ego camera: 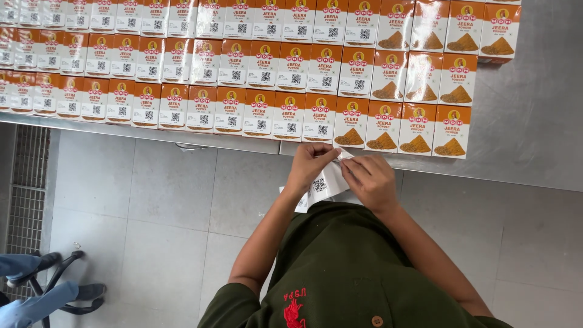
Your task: The person applies small square stickers to rows of spice boxes on a metal table, peeling each sticker from a roll and pressing it onto the center of a box.
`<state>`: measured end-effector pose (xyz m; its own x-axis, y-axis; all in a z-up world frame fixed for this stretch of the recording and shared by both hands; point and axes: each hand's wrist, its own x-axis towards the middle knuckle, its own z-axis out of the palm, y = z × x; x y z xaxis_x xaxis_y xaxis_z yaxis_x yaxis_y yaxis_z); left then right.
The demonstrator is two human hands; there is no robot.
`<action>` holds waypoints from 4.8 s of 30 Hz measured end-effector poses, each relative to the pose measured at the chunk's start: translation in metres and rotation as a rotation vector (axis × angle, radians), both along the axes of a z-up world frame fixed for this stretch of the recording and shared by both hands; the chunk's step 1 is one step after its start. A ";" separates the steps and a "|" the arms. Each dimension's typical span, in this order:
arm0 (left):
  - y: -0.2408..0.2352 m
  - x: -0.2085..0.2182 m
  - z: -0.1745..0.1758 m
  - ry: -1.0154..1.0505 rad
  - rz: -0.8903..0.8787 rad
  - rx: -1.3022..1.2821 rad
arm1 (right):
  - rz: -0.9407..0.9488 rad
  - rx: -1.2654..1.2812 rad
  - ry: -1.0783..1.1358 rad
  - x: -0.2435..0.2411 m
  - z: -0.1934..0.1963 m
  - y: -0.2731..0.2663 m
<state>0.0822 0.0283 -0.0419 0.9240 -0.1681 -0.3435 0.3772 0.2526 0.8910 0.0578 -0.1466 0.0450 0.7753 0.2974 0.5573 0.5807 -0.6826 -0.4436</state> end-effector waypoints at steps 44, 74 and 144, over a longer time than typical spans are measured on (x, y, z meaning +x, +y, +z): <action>-0.008 0.009 -0.013 -0.094 -0.034 0.753 | -0.389 0.629 0.724 -0.003 -0.104 -0.040; -0.020 0.062 -0.072 -0.143 -0.046 0.893 | -0.531 0.415 0.692 0.052 -0.141 -0.035; -0.009 0.060 -0.072 -0.247 -0.017 0.945 | -0.239 -0.128 0.440 0.009 -0.132 -0.033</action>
